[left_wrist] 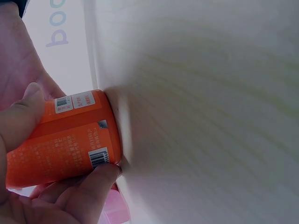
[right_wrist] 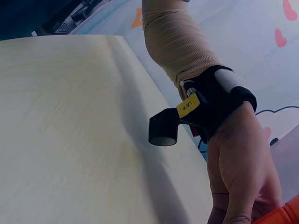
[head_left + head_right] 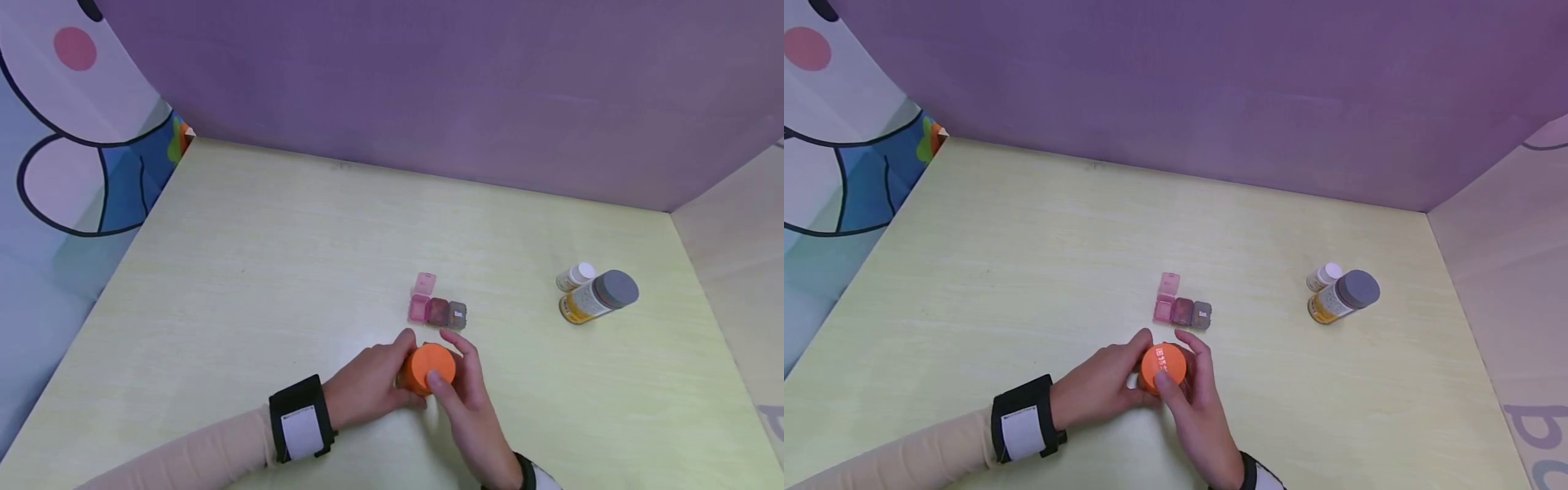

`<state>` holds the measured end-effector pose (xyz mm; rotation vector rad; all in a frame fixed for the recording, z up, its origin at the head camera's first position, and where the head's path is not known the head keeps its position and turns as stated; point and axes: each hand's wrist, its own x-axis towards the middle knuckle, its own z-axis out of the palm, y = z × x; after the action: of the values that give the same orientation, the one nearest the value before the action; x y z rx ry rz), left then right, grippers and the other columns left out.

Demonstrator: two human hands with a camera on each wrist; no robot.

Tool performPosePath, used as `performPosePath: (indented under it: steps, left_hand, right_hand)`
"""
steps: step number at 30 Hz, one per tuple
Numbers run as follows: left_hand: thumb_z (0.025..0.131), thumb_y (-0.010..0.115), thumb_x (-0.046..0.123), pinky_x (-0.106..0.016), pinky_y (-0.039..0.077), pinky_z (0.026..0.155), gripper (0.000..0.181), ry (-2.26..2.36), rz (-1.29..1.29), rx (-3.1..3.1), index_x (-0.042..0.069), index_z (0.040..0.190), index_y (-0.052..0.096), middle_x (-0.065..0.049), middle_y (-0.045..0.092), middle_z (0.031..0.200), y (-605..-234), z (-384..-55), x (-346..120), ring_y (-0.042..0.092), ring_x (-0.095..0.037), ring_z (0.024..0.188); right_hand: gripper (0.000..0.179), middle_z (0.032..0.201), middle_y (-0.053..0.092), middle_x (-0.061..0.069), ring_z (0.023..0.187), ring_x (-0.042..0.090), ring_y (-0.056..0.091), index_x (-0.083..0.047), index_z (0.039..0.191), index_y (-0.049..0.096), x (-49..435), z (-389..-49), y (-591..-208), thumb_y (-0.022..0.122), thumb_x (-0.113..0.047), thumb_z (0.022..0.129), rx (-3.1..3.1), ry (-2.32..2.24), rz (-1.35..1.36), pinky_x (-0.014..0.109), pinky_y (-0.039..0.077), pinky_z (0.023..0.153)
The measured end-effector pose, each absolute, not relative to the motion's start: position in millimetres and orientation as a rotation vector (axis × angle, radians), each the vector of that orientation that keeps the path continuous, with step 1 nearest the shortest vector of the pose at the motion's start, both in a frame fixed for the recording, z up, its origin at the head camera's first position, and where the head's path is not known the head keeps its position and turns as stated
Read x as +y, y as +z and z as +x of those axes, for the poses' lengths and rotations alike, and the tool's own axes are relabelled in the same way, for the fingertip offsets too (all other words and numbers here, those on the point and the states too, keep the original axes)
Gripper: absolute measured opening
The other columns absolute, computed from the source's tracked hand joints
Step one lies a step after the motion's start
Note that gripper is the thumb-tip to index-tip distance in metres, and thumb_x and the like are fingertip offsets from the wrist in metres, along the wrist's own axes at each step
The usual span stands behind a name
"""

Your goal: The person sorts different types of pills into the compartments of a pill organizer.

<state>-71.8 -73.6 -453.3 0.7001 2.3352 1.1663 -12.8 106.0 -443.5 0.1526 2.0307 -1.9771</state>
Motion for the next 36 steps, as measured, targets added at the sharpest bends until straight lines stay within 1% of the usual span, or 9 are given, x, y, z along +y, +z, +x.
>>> performPosePath:
  steps: [2, 4, 13, 16, 20, 23, 25, 32, 36]
  left_hand:
    - [0.084, 0.089, 0.02, -0.024, 0.054, 0.082, 0.049, 1.162, 0.699, 2.342, 0.014, 0.111, 0.049, -0.002, 0.075, 0.104, -453.7, -71.5, -73.4, 0.064, -0.009, 0.086]
    - [0.084, 0.089, 0.02, -0.023, 0.054, 0.081, 0.049, 1.16, 0.691, 2.341, 0.015, 0.111, 0.049, -0.002, 0.075, 0.104, -454.3, -71.5, -73.2, 0.063, -0.009, 0.085]
    - [0.084, 0.09, 0.024, -0.024, 0.054, 0.082, 0.05, 1.149, 0.693, 2.338, 0.015, 0.113, 0.049, -0.002, 0.074, 0.106, -453.6, -71.9, -74.2, 0.063, -0.01, 0.087]
    - [0.084, 0.09, 0.023, -0.024, 0.054, 0.081, 0.05, 1.151, 0.691, 2.339, 0.014, 0.113, 0.049, -0.002, 0.075, 0.106, -452.8, -72.0, -74.2, 0.064, -0.01, 0.087]
    - [0.084, 0.09, 0.019, -0.026, 0.054, 0.08, 0.049, 1.154, 0.698, 2.347, 0.013, 0.112, 0.05, -0.004, 0.076, 0.106, -451.8, -71.6, -73.4, 0.065, -0.012, 0.087]
    - [0.083, 0.09, 0.019, -0.026, 0.055, 0.081, 0.05, 1.156, 0.697, 2.345, 0.013, 0.112, 0.05, -0.004, 0.075, 0.105, -451.3, -71.6, -73.1, 0.065, -0.013, 0.087]
    - [0.083, 0.09, 0.019, -0.026, 0.055, 0.081, 0.05, 1.161, 0.699, 2.34, 0.013, 0.112, 0.05, -0.004, 0.075, 0.105, -451.2, -71.7, -73.1, 0.065, -0.013, 0.087]
    - [0.083, 0.09, 0.021, -0.027, 0.056, 0.085, 0.051, 1.159, 0.704, 2.334, 0.013, 0.113, 0.049, -0.004, 0.075, 0.109, -450.9, -71.9, -73.6, 0.067, -0.013, 0.091]
    - [0.084, 0.09, 0.021, -0.026, 0.055, 0.082, 0.05, 1.16, 0.7, 2.338, 0.013, 0.113, 0.05, -0.004, 0.075, 0.107, -451.2, -71.9, -73.4, 0.066, -0.013, 0.089]
  right_hand:
    - [0.049, 0.148, 0.053, 0.013, 0.131, 0.019, 0.052, -0.019, 0.153, 0.031, 105.1, -12.7, -443.1, 0.054, -0.021, 0.109, 2.027, -1.987, 0.172, 0.025, 0.045, 0.109]
    - [0.045, 0.147, 0.052, 0.012, 0.131, 0.02, 0.051, -0.016, 0.149, 0.033, 104.5, -13.2, -442.1, 0.054, -0.021, 0.109, 2.025, -1.987, 0.178, 0.023, 0.045, 0.109]
    - [0.046, 0.163, 0.041, 0.008, 0.148, 0.028, 0.038, -0.016, 0.157, 0.039, 107.2, -15.4, -439.7, 0.041, -0.033, 0.114, 1.997, -1.927, 0.185, 0.055, 0.032, 0.127]
    - [0.05, 0.162, 0.043, 0.01, 0.146, 0.028, 0.042, -0.018, 0.16, 0.035, 107.1, -14.3, -440.6, 0.046, -0.029, 0.113, 2.006, -1.945, 0.163, 0.05, 0.037, 0.125]
    - [0.054, 0.152, 0.052, 0.013, 0.135, 0.026, 0.05, -0.019, 0.155, 0.032, 105.4, -12.8, -441.9, 0.058, -0.019, 0.107, 2.031, -1.97, 0.172, 0.029, 0.048, 0.11]
    - [0.05, 0.148, 0.053, 0.011, 0.133, 0.024, 0.05, -0.017, 0.149, 0.034, 104.6, -13.3, -441.9, 0.06, -0.017, 0.106, 2.016, -1.988, 0.19, 0.021, 0.049, 0.106]
    - [0.046, 0.149, 0.05, 0.009, 0.135, 0.024, 0.046, -0.014, 0.148, 0.037, 105.0, -13.9, -441.5, 0.056, -0.017, 0.107, 2.015, -1.978, 0.188, 0.024, 0.046, 0.11]
    - [0.046, 0.164, 0.039, 0.007, 0.148, 0.026, 0.034, -0.017, 0.158, 0.037, 107.6, -14.3, -440.3, 0.04, -0.024, 0.113, 1.98, -1.943, 0.175, 0.052, 0.028, 0.126]
    - [0.051, 0.158, 0.047, 0.01, 0.141, 0.024, 0.045, -0.021, 0.158, 0.032, 106.5, -12.9, -440.9, 0.049, -0.022, 0.111, 2.009, -1.958, 0.181, 0.041, 0.039, 0.12]
